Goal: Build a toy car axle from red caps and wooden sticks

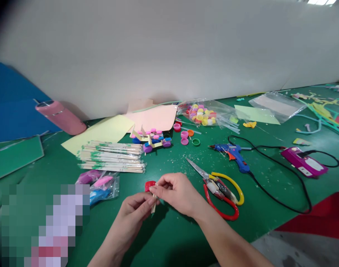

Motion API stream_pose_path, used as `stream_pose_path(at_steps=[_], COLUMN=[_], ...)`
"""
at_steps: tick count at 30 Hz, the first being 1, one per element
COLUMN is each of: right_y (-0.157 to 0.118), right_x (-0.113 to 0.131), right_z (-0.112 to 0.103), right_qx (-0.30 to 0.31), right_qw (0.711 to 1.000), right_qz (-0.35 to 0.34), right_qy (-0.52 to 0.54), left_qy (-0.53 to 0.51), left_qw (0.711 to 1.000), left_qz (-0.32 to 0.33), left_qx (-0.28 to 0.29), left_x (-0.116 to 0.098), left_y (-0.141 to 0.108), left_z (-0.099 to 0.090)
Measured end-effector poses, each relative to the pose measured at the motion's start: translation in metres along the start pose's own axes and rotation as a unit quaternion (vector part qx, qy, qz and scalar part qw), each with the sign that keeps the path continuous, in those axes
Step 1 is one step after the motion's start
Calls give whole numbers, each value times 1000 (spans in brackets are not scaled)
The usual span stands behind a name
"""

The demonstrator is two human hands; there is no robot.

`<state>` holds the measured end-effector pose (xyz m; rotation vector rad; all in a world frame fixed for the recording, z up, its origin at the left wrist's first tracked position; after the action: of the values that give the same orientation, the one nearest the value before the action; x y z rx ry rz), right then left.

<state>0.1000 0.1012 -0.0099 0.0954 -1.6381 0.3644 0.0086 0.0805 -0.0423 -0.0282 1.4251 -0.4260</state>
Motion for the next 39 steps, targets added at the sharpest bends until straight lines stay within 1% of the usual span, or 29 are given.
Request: stream_pose_path(at_steps=[5,10,18,27,30,34,39], right_y=[3,3,3,1,1,1,1], right_x=[-8,-5,-3,6,7,8,9], right_z=[1,2,1,3,2,2,2], right_qx=[-4,-1,-10,-20,-22,-17,-18], right_qw=[1000,999,1000,1000,999,999,999], right_qz=[14,10,4,-15,-23,-29,-28], right_qy=[28,38,24,15,0,14,-10], left_qy=[-75,-99,-94,-89,-87,-87,-90], left_qw=[996,994,995,996,996,996,996], left_qz=[-38,-51,-42,-30,-17,-3,-4], left_qx=[-9,-8,-2,-5,-13,-24,-18], left_x=[6,8,5,4,3,3,3], left_y=[-2,-3,-1,-2,-1,-1,-1], left_z=[-1,0,0,-1,-2,-5,-1])
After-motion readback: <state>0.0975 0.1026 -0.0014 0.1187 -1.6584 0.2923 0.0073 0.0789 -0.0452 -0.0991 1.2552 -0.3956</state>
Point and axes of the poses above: each hand's wrist, its own y-axis towards the middle knuckle, its own z-axis out of the palm, x = y × z, the point moved 10 cm from there along y, towards the middle knuckle, and after that the axes turned 2 degrees about -x, right-handed, at the moved point
